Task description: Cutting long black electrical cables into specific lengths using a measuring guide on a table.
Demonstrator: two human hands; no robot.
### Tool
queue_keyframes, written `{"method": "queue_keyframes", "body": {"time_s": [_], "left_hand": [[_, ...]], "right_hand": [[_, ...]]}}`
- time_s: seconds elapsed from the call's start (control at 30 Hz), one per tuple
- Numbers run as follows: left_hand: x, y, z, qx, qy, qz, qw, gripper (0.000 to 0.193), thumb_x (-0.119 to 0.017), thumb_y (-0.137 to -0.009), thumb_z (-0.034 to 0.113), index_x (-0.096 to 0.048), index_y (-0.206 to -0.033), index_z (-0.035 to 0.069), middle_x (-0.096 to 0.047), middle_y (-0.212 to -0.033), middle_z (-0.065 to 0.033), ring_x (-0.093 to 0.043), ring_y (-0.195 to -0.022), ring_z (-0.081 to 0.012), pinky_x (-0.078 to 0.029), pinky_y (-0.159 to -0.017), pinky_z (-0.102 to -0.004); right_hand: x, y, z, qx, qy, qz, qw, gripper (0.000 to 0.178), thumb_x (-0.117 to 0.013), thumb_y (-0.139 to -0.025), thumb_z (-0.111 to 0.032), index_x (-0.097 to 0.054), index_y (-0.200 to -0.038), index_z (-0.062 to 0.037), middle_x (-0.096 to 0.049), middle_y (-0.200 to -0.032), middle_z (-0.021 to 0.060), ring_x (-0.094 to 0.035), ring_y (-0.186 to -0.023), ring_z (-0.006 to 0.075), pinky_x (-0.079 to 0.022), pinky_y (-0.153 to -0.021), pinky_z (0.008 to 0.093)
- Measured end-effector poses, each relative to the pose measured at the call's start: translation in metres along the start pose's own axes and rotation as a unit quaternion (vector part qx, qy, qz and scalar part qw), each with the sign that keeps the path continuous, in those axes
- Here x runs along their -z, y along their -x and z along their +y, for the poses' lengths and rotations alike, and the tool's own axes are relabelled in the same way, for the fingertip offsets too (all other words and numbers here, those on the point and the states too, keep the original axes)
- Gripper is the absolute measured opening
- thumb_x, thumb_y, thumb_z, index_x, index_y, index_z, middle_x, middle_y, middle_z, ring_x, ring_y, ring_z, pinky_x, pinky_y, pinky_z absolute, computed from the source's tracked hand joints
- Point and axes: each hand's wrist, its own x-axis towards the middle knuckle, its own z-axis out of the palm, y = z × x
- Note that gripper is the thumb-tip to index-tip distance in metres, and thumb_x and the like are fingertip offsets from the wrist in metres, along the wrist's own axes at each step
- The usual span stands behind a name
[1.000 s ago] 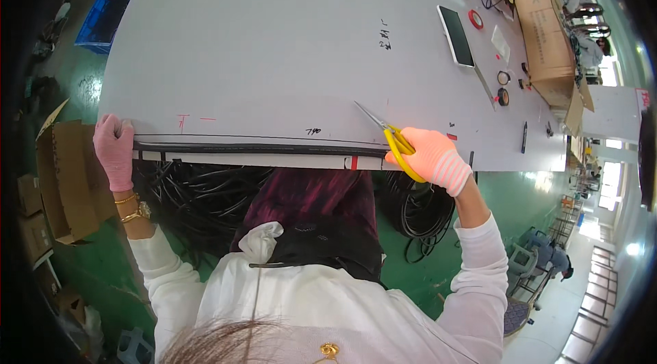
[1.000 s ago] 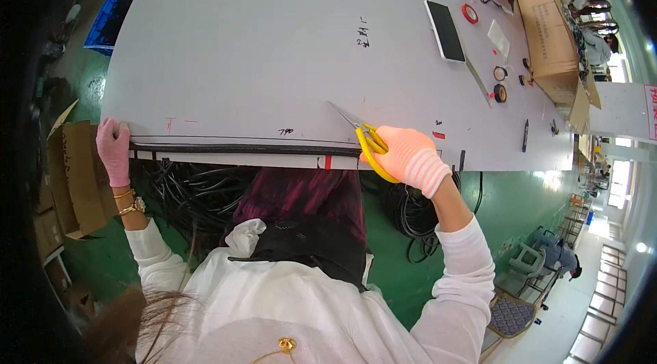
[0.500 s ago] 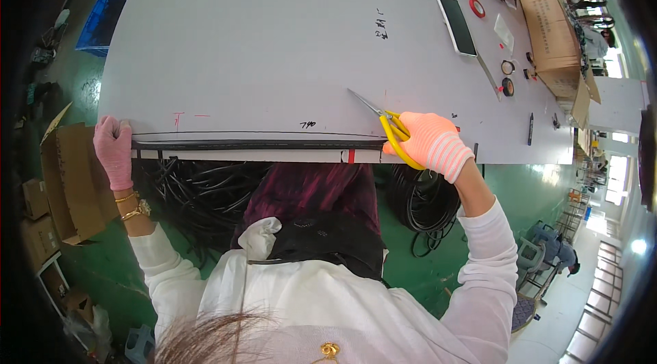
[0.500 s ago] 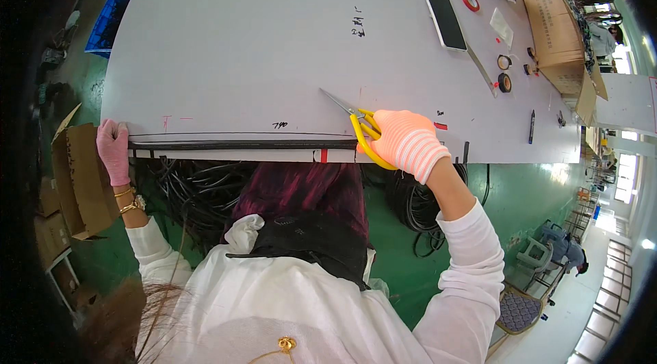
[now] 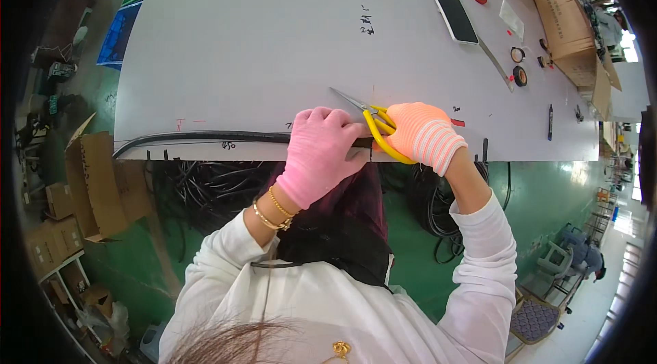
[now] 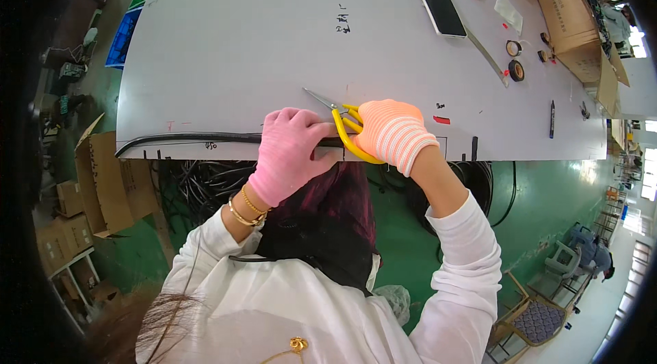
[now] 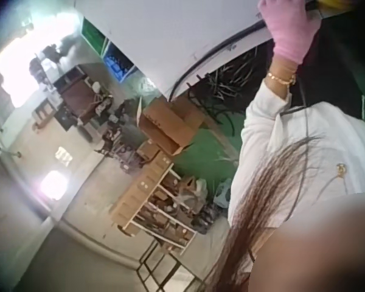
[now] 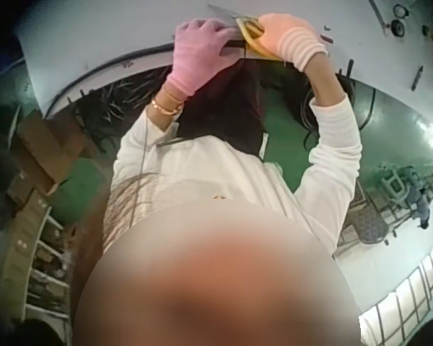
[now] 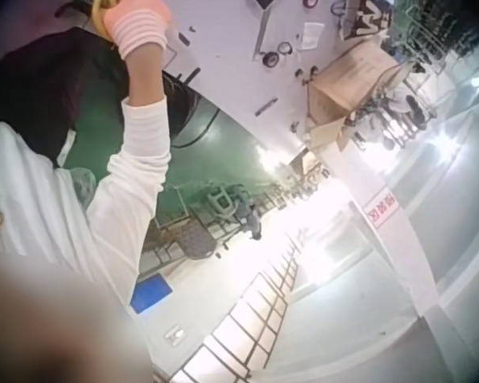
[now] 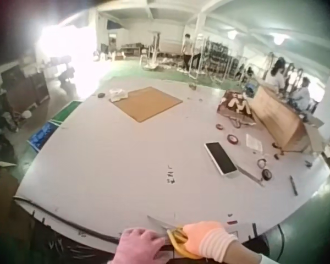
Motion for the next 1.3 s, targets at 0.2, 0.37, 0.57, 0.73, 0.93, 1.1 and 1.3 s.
{"method": "queue_keyframes", "body": {"time_s": [0.2,0.37,0.57,0.73,0.93,1.1,1.3], "left_hand": [[-0.010,-0.013,0.012,-0.009,-0.058,-0.008,0.998,0.031,-0.080,-0.070,0.032,-0.068,-0.090,0.011,-0.064,-0.096,-0.0049,-0.060,-0.096,-0.0282,-0.045,-0.088,-0.0442],[-0.021,-0.013,0.012,-0.013,-0.112,-0.015,0.994,0.030,-0.079,-0.071,0.031,-0.067,-0.088,0.010,-0.064,-0.096,-0.0056,-0.060,-0.094,-0.0285,-0.046,-0.086,-0.0437],[-0.025,-0.013,0.011,-0.022,-0.089,-0.016,0.996,0.021,-0.075,-0.073,0.026,-0.067,-0.086,0.012,-0.063,-0.093,-0.0050,-0.061,-0.093,-0.0275,-0.046,-0.086,-0.0422],[-0.024,-0.022,0.009,-0.034,-0.102,-0.037,0.993,0.014,-0.072,-0.075,0.021,-0.067,-0.085,0.011,-0.063,-0.090,-0.0065,-0.061,-0.090,-0.0296,-0.049,-0.083,-0.0419],[0.002,-0.026,0.026,0.024,0.009,-0.159,0.987,0.016,-0.071,-0.081,0.018,-0.066,-0.087,0.005,-0.063,-0.087,-0.0108,-0.063,-0.083,-0.0313,-0.053,-0.075,-0.0414],[0.029,-0.027,0.048,0.108,0.211,-0.235,0.943,0.014,-0.069,-0.084,0.011,-0.066,-0.090,-0.001,-0.063,-0.078,-0.0101,-0.060,-0.070,-0.0220,-0.051,-0.070,-0.0344],[0.039,-0.020,0.062,0.159,0.266,-0.291,0.905,0.014,-0.068,-0.086,0.010,-0.066,-0.091,-0.003,-0.060,-0.072,-0.0073,-0.054,-0.068,-0.0148,-0.050,-0.069,-0.0309]], "right_hand": [[-0.001,-0.001,0.003,0.003,-0.018,-0.008,1.000,0.049,-0.061,-0.089,-0.055,-0.075,-0.108,-0.0123,-0.077,-0.096,0.0125,-0.075,-0.093,0.0313,-0.060,-0.080,0.0410],[-0.009,-0.004,0.010,0.022,-0.039,0.010,0.999,0.050,-0.060,-0.089,-0.055,-0.075,-0.109,-0.0120,-0.077,-0.096,0.0129,-0.075,-0.092,0.0312,-0.059,-0.079,0.0418],[-0.035,0.024,0.047,0.055,-0.259,0.297,0.918,0.030,-0.066,-0.093,-0.036,-0.069,-0.100,-0.0064,-0.074,-0.088,0.0126,-0.073,-0.079,0.0269,-0.055,-0.067,0.0397],[-0.106,0.094,0.053,0.016,-0.679,0.226,0.699,0.015,-0.075,-0.089,-0.014,-0.064,-0.092,-0.0055,-0.064,-0.074,0.0001,-0.061,-0.066,0.0101,-0.049,-0.059,0.0255],[-0.206,0.114,-0.006,0.049,-0.701,0.073,0.708,0.028,-0.082,-0.085,-0.023,-0.064,-0.096,-0.0038,-0.065,-0.080,0.0034,-0.059,-0.066,0.0114,-0.049,-0.063,0.0297],[-0.235,0.112,-0.032,0.140,-0.643,0.171,0.733,0.055,-0.073,-0.089,-0.054,-0.055,-0.109,-0.0057,-0.057,-0.078,0.0045,-0.059,-0.066,0.0227,-0.049,-0.065,0.0320],[-0.230,0.110,-0.037,0.162,-0.647,0.190,0.720,0.070,-0.068,-0.087,-0.067,-0.051,-0.114,-0.0046,-0.055,-0.078,0.0035,-0.058,-0.067,0.0214,-0.049,-0.065,0.0318]]}}
